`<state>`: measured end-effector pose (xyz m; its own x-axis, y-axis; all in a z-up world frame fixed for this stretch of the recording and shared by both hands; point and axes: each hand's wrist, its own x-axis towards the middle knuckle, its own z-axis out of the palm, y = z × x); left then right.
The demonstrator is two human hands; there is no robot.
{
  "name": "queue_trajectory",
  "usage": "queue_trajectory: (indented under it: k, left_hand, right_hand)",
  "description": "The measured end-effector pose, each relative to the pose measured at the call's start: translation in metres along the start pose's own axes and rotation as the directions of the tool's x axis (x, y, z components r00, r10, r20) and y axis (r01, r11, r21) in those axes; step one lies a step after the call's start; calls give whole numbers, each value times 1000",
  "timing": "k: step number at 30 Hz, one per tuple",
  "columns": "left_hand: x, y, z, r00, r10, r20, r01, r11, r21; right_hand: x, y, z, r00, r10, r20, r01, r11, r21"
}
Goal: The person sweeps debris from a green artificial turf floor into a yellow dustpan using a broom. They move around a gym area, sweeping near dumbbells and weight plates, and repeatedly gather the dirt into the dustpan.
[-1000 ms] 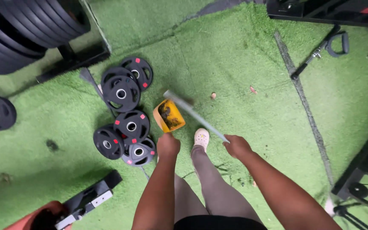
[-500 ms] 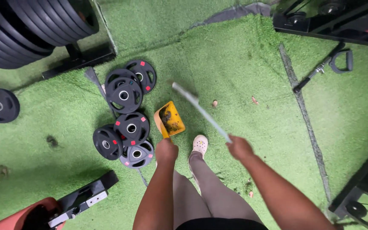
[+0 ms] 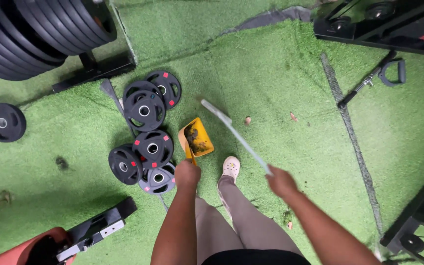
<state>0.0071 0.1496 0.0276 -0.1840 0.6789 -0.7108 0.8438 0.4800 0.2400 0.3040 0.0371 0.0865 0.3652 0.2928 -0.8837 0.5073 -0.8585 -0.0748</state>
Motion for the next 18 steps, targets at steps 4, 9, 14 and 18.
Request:
queue_trajectory:
  k: [4, 9, 14, 18]
  left_hand:
    - [5, -13, 7, 1000, 17, -3, -17, 999, 34]
    - [3, -51, -19, 1000, 22, -9, -22, 1000, 8]
    - [25, -96, -31, 992, -18, 126, 42, 981, -189]
    - [34, -91, -42, 666, -216, 714, 729, 389, -563]
  right_hand:
    - [104, 83, 107, 931, -351, -100, 348, 936, -41]
    - [17, 76, 66, 991, -85, 103, 37, 917, 397]
    - [-48, 102, 51, 1000, -6, 1, 5, 919, 394]
    - [-54, 130, 74, 983, -7, -182, 56, 963, 265]
